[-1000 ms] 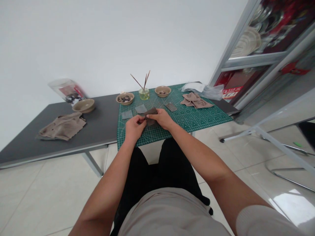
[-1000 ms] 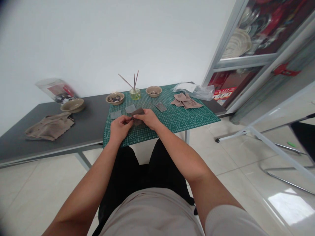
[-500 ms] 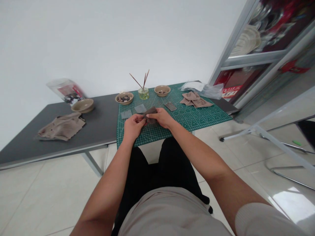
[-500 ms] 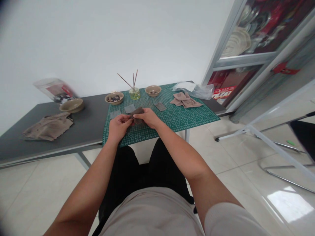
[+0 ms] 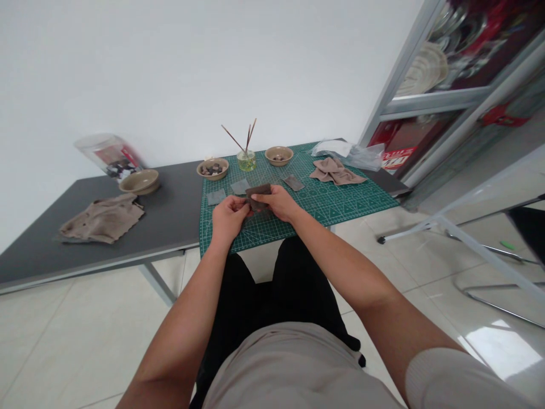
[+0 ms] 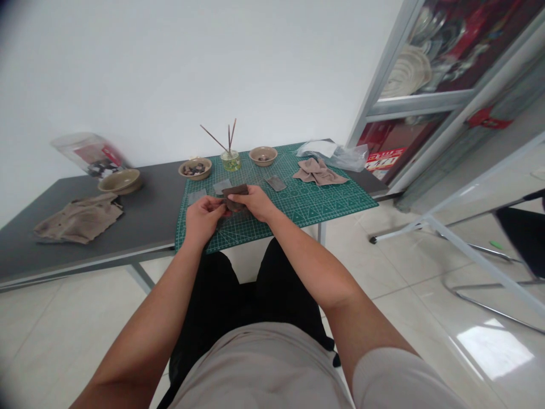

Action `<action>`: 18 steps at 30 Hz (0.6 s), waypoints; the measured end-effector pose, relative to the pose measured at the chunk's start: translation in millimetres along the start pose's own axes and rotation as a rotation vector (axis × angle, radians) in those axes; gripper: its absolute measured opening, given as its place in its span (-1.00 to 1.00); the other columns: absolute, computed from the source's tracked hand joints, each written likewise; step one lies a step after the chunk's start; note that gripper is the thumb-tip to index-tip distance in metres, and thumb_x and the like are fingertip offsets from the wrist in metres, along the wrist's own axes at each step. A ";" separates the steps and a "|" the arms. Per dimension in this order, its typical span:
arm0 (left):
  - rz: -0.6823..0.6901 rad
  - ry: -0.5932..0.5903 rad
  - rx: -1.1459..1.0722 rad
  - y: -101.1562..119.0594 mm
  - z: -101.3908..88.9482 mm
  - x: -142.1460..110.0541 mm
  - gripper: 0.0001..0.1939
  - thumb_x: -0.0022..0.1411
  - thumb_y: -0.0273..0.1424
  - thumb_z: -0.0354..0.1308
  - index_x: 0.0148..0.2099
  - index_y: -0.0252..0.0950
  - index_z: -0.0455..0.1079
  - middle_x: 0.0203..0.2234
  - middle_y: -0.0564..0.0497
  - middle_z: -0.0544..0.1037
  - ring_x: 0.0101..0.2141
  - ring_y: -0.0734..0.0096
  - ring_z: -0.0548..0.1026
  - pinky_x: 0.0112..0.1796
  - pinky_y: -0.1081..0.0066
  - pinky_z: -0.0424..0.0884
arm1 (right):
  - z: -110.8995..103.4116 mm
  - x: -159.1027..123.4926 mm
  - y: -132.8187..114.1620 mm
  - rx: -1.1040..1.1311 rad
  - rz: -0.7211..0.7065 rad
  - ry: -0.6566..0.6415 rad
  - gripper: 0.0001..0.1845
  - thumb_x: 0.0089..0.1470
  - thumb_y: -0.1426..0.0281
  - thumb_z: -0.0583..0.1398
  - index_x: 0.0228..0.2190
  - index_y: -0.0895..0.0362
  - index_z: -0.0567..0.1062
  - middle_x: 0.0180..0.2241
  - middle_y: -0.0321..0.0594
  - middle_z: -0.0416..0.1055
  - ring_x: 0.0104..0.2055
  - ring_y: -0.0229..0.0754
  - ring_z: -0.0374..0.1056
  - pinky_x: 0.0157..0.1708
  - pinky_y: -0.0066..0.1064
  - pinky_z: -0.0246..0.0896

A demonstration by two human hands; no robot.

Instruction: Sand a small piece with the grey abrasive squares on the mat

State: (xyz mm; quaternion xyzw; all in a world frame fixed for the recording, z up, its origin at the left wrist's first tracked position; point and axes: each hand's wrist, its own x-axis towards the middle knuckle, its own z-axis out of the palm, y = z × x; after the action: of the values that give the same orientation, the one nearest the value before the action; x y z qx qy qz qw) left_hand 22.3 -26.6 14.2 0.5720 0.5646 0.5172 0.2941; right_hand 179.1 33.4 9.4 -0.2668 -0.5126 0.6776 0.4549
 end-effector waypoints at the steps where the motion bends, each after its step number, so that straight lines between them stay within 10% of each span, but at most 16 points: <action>1: -0.022 -0.005 -0.038 -0.7 -0.2 1.1 -0.86 0.07 -0.33 0.27 -0.31 -0.28 0.47 -0.50 0.04 0.62 -0.47 0.38 0.59 -0.40 0.43 0.47 | 0.0 -0.4 -0.7 0.000 0.005 -0.006 -0.59 -0.29 0.25 0.48 -0.38 0.20 0.57 -0.47 -0.28 0.53 -0.46 -0.27 0.39 -0.43 -0.42 0.33; 18: 0.001 -0.061 -0.065 -14.4 -2.2 5.0 -0.82 0.04 -0.33 0.31 -0.28 -0.27 0.49 -0.48 0.02 0.63 -0.41 0.32 0.61 -0.33 0.39 0.50 | -1.1 0.0 1.2 -0.037 -0.023 0.005 -0.66 -0.26 0.31 0.45 -0.41 0.22 0.56 -0.53 -0.30 0.50 -0.53 -0.29 0.34 -0.55 -0.46 0.23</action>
State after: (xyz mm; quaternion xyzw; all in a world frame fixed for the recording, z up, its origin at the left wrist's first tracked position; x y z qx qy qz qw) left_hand 14.5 -19.7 2.9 0.5777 0.5382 0.5178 0.3294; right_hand 179.6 33.8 7.9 -0.2711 -0.5271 0.6619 0.4590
